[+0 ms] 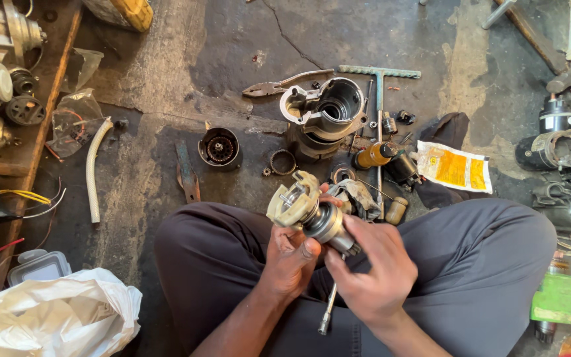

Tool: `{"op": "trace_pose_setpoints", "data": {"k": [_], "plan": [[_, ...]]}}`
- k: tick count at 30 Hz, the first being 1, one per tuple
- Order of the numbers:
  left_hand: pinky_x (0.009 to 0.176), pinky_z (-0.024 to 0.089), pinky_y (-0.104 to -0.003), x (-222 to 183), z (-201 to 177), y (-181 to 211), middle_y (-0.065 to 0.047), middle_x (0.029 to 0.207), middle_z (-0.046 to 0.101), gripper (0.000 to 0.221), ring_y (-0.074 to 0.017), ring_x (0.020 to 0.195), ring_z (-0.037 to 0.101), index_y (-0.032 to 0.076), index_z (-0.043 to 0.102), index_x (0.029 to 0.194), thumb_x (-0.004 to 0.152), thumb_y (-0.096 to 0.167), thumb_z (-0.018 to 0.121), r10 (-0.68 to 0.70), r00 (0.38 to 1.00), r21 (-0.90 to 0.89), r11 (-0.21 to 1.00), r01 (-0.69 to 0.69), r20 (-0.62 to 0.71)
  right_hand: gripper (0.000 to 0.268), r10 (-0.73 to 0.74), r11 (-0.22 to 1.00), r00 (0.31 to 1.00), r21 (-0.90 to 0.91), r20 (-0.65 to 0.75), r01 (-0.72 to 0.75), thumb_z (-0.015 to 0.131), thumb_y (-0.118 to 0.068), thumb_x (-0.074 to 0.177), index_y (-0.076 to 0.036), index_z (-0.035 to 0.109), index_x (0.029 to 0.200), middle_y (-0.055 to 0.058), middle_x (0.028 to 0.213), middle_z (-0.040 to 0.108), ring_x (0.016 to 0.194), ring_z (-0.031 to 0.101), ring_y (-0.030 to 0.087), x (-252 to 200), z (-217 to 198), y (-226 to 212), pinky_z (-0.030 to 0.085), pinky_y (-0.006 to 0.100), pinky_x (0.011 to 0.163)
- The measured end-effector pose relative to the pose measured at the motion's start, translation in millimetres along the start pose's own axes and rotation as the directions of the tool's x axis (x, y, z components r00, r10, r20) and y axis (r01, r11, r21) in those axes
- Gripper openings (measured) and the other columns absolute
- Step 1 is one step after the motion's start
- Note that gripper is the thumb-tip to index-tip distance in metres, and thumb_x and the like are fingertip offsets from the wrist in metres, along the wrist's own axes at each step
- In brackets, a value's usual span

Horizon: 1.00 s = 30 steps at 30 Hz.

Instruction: The person sits on the floor and assembles a small motor or gear assembly. They insert a shaft into a housing, apply oil from a bottle, and wipe the components with a cloth. The person then places the assembly into a larger cylindrical casing and cleans a gear ring with the cloth.

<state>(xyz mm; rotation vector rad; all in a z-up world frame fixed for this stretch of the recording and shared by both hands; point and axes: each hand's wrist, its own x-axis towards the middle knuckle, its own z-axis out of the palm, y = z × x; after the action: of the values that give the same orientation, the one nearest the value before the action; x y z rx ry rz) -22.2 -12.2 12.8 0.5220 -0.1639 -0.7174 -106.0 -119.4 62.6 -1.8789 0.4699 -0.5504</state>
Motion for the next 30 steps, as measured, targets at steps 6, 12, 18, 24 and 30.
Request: {"op": "trace_pose_setpoints", "data": {"k": [6, 12, 18, 24, 30], "plan": [[0.118, 0.044, -0.042, -0.3, -1.7, 2.8, -0.016, 0.137, 0.061, 0.101, -0.0245, 0.131, 0.06, -0.007, 0.038, 0.155, 0.081, 0.036, 0.092, -0.016, 1.0, -0.005, 1.0, 0.016, 0.006, 0.04, 0.315, 0.9, 0.942, 0.278, 0.118, -0.336, 0.077, -0.009, 0.084, 0.009, 0.07, 0.118, 0.012, 0.08, 0.065, 0.064, 0.059, 0.014, 2.9, -4.0, 17.4, 0.045, 0.028, 0.058], [0.087, 0.046, -0.038, -4.6, -2.4, 8.5, -0.018, 0.137, 0.062, 0.105, -0.0255, 0.117, 0.06, -0.003, 0.037, 0.158, 0.077, 0.035, 0.093, -0.107, 0.994, -0.025, 0.994, 0.107, 0.013, 0.032, 0.491, 0.093, 0.612, 0.662, 0.62, -0.744, 0.072, -0.016, 0.093, 0.012, 0.066, 0.108, 0.021, 0.083, 0.071, 0.051, 0.055, 0.015, 5.3, -20.7, 25.1, 0.04, 0.028, 0.046], [0.12, 0.044, -0.043, -1.2, -0.4, 5.1, -0.014, 0.139, 0.059, 0.1, -0.0247, 0.134, 0.057, -0.003, 0.038, 0.155, 0.08, 0.035, 0.093, -0.023, 1.0, -0.041, 0.999, 0.023, 0.008, 0.033, -0.087, 0.983, 0.996, -0.161, 0.011, 0.088, 0.072, -0.018, 0.092, 0.009, 0.066, 0.111, 0.018, 0.079, 0.069, 0.051, 0.052, 0.013, -4.0, -3.5, 4.8, 0.038, 0.027, 0.045], [0.117, 0.044, -0.042, -3.3, -1.5, 5.2, -0.015, 0.14, 0.059, 0.099, -0.0251, 0.135, 0.055, -0.004, 0.039, 0.155, 0.081, 0.034, 0.092, -0.047, 0.999, -0.044, 0.998, 0.048, 0.015, 0.034, 0.129, 0.99, 0.991, 0.045, 0.034, -0.131, 0.068, -0.024, 0.095, 0.006, 0.064, 0.11, 0.016, 0.077, 0.068, 0.048, 0.049, 0.012, -3.6, -2.4, 4.3, 0.035, 0.026, 0.044], [0.105, 0.048, -0.039, -4.7, -1.2, 6.7, -0.016, 0.139, 0.059, 0.097, -0.025, 0.132, 0.057, -0.003, 0.038, 0.155, 0.082, 0.032, 0.092, -0.061, 0.998, -0.065, 0.996, 0.062, 0.025, 0.036, 0.531, 0.089, 0.591, 0.654, 0.607, -0.751, 0.065, -0.028, 0.099, 0.008, 0.06, 0.106, 0.018, 0.084, 0.071, 0.048, 0.046, 0.009, 2.1, -22.0, 20.8, 0.033, 0.026, 0.045]]}}
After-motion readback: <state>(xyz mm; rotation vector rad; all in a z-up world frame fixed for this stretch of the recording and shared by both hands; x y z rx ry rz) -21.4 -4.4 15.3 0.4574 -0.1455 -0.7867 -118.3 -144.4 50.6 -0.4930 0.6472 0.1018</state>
